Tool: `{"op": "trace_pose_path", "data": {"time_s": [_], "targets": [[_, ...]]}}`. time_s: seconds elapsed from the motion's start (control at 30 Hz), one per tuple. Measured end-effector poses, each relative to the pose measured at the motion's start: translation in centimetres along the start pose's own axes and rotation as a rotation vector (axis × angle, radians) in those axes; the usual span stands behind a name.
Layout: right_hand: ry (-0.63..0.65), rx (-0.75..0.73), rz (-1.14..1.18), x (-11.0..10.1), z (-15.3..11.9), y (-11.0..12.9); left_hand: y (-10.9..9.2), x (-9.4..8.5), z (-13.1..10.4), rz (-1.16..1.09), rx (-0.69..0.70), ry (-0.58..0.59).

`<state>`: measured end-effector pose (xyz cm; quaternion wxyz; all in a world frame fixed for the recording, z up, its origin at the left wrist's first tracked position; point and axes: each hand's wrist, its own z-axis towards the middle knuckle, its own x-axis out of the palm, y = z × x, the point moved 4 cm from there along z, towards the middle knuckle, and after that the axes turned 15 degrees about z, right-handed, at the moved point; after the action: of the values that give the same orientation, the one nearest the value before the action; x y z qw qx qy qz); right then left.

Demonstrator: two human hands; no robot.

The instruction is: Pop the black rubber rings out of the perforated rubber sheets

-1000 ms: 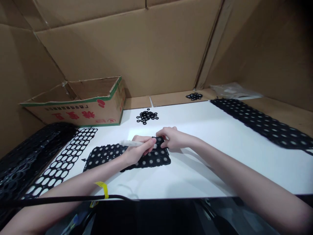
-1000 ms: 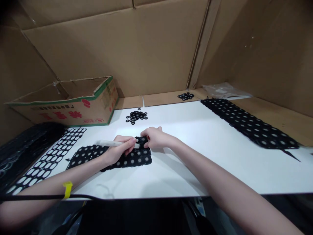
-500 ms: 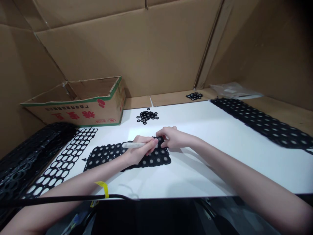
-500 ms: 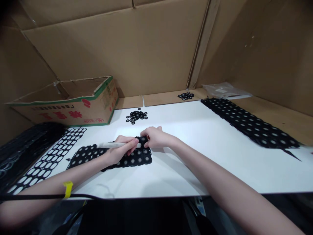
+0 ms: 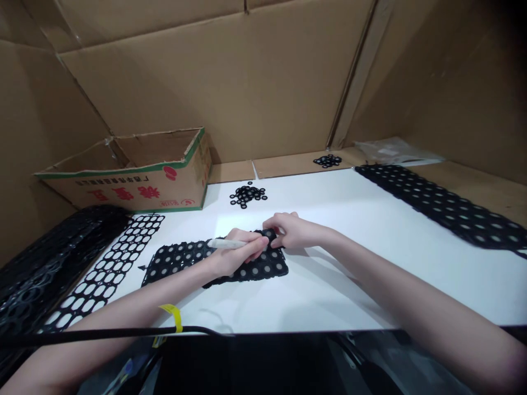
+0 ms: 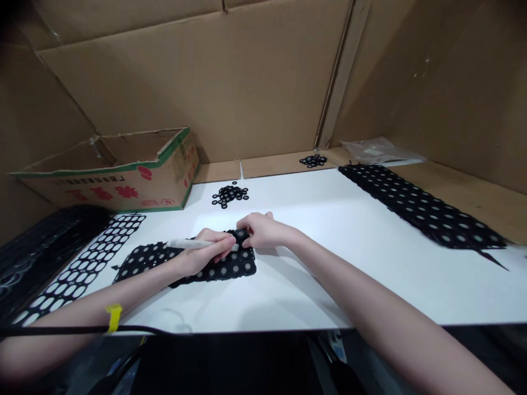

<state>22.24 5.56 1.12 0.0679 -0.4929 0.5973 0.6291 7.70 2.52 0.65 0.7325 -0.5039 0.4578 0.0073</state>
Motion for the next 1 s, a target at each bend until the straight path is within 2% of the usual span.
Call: {"op": "trace_pose_path", "data": {"time_s": [0.23, 0.43, 0.57, 0.7, 0.87, 1.0], "targets": [[0.071, -0.053, 0.072, -0.7, -0.9, 0.3, 0.1, -0.3, -0.2, 0.052, -0.027, -0.096], [0.138, -0.144, 0.173, -0.6, -1.1, 0.7, 0.0, -0.3, -0.8, -0.063, -0.013, -0.143], [0.200, -0.135, 0.233, -0.5, -1.1, 0.6, -0.3, 0.0, -1.5, -0.084, -0.027, -0.133], [0.177, -0.168, 0.225, -0.6, -1.0, 0.4, -0.5, -0.2, -1.7, -0.120, -0.034, -0.184], [0.136, -0.159, 0.189, -0.5, -0.8, 0.1, -0.3, 0.3, -1.4, -0.109, -0.062, -0.076], [0.159, -0.168, 0.184, -0.3, -0.7, 0.0, -0.3, 0.6, -1.2, -0.089, -0.068, -0.039]]}}
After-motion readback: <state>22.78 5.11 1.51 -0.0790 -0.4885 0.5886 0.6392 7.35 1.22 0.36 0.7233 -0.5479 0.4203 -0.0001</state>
